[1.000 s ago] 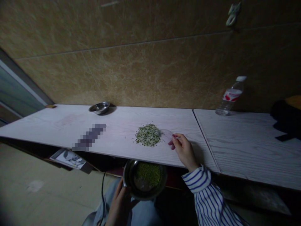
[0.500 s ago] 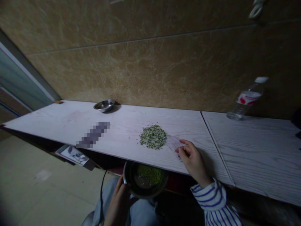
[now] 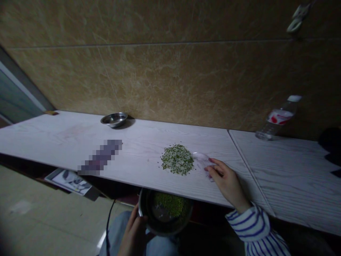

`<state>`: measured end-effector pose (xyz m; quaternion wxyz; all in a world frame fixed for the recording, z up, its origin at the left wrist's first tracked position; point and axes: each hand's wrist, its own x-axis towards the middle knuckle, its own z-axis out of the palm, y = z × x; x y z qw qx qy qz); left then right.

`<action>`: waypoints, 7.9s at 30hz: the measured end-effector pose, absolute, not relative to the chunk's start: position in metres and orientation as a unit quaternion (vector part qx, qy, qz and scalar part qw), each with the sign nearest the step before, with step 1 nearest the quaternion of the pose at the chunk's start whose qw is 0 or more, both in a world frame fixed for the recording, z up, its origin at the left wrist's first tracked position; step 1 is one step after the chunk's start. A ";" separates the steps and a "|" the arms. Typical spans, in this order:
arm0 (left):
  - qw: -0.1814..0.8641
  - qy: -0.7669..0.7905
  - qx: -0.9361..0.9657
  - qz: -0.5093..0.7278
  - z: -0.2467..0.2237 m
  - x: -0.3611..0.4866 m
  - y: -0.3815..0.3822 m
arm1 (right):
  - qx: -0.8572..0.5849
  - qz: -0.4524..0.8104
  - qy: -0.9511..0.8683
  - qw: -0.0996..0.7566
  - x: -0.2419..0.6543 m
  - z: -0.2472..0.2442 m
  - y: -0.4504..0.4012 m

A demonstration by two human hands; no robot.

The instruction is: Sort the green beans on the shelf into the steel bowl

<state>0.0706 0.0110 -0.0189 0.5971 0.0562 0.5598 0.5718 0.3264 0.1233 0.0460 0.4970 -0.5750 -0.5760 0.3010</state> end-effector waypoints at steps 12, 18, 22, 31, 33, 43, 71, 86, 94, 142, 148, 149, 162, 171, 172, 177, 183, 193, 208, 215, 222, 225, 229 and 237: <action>0.622 0.542 0.038 0.564 -0.032 0.059 0.015 | -0.595 0.218 -0.694 0.343 0.306 0.089 0.252; 0.630 0.544 0.014 0.554 -0.027 0.051 0.020 | -0.636 0.298 -0.631 0.329 0.313 0.072 0.309; 0.627 0.547 0.015 0.554 -0.029 0.048 0.022 | -0.629 0.324 -0.633 0.315 0.307 0.063 0.320; 0.615 0.560 0.015 0.555 -0.030 0.050 0.021 | -0.582 0.359 -0.675 0.277 0.277 0.060 0.316; 0.616 0.558 0.014 0.555 -0.033 0.050 0.021 | -0.572 0.360 -0.684 0.274 0.274 0.059 0.311; 0.615 0.547 0.031 0.567 -0.031 0.054 0.019 | -0.539 0.342 -0.722 0.265 0.270 0.071 0.278; 0.613 0.552 0.044 0.563 -0.013 0.060 0.014 | -0.539 0.258 -0.755 0.269 0.260 0.073 0.221; 0.608 0.542 0.066 0.576 -0.008 0.061 0.014 | -0.487 0.276 -0.796 0.229 0.249 0.079 0.203; 0.607 0.544 0.071 0.574 -0.007 0.064 0.014 | -0.467 0.278 -0.812 0.211 0.247 0.081 0.192; 0.641 0.515 0.082 0.563 -0.003 0.064 0.002 | -0.402 0.081 -0.896 0.171 0.202 0.126 0.208; 0.632 0.513 0.071 0.577 -0.001 0.060 0.000 | -0.463 0.104 -0.866 0.157 0.176 0.112 0.264; 0.630 0.515 0.069 0.577 -0.001 0.059 0.000 | -0.468 0.112 -0.862 0.161 0.177 0.109 0.274; 0.618 0.530 0.044 0.579 -0.005 0.054 0.005 | -0.572 0.284 -0.746 0.189 0.208 0.074 0.336; 0.633 0.513 0.045 0.578 -0.006 0.054 0.004 | -0.548 0.359 -0.737 0.166 0.187 0.071 0.326; 0.632 0.514 0.044 0.579 -0.006 0.054 0.003 | -0.544 0.364 -0.738 0.163 0.184 0.071 0.324; 0.630 0.517 0.041 0.578 -0.003 0.055 0.003 | -0.519 0.388 -0.749 0.140 0.173 0.073 0.310; 0.632 0.503 0.048 0.587 -0.002 0.054 0.000 | -0.475 0.412 -0.771 0.098 0.165 0.078 0.296; 0.631 0.500 0.066 0.589 -0.001 0.055 0.000 | -0.380 0.425 -0.820 0.053 0.165 0.086 0.270; 0.643 0.491 0.098 0.579 -0.010 0.056 -0.003 | -0.281 0.425 -0.860 -0.013 0.173 0.094 0.243; 0.633 0.502 0.090 0.583 -0.006 0.057 -0.001 | -0.272 0.449 -0.850 -0.039 0.182 0.098 0.235; 0.638 0.493 0.105 0.583 -0.004 0.060 -0.002 | -0.275 0.438 -0.855 -0.028 0.191 0.105 0.227; 0.637 0.491 0.113 0.583 -0.004 0.060 -0.001 | -0.286 0.425 -0.859 0.006 0.194 0.108 0.225; 0.635 0.496 0.117 0.581 -0.003 0.060 -0.001 | -0.318 0.378 -0.867 0.061 0.204 0.113 0.219; 0.634 0.495 0.115 0.583 -0.004 0.059 -0.002 | -0.451 0.251 -0.818 0.253 0.233 0.107 0.163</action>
